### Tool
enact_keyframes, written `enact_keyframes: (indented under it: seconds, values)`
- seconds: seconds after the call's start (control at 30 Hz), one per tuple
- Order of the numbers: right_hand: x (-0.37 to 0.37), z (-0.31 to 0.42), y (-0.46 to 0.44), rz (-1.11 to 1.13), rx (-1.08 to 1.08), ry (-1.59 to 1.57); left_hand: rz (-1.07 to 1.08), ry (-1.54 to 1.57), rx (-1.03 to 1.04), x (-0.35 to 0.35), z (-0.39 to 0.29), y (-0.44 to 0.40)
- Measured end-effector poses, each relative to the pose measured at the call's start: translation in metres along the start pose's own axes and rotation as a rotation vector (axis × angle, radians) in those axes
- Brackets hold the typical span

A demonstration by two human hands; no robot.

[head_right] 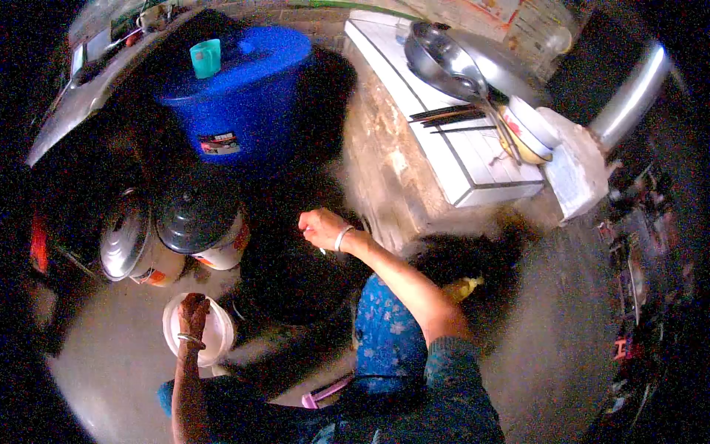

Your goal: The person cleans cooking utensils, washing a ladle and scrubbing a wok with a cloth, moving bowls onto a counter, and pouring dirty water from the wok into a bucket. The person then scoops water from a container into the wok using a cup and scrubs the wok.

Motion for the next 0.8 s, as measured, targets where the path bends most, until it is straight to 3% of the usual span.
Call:
enact_keyframes:
  seconds: [0.1,0.23,0.3,0.37,0.53,0.57,0.8]
  values:
    - [0.009,-0.003,0.008,0.030,0.018,-0.051,0.021,0.091,-0.067,-0.007,-0.002,0.004]
    - [0.021,-0.018,0.011,0.015,-0.003,-0.241,-0.090,0.093,0.012,-0.015,-0.027,0.018]
    - [0.023,-0.028,0.009,0.035,0.057,-0.308,-0.130,0.132,0.015,-0.038,-0.090,0.036]
    - [0.019,-0.014,0.004,0.098,0.155,-0.398,-0.102,0.064,0.096,-0.016,-0.054,0.016]
    - [0.009,0.015,-0.040,0.061,0.139,-0.349,-0.077,-0.018,0.168,-0.015,-0.062,0.014]
    - [0.007,0.016,-0.057,0.036,0.068,-0.379,-0.068,-0.013,0.170,-0.014,-0.063,0.013]
    - [-0.074,0.035,-0.205,-0.364,0.109,-0.726,0.010,0.033,0.206,-0.028,-0.081,0.018]
Point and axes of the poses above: each hand's wrist, its own y-axis away from the middle knuckle, its own x-axis out of the palm, z = x × y, the point moved 9 cm from there along -y, towards the middle knuckle, and after that the axes turned 1 degree about y, right-handed, at the moved point
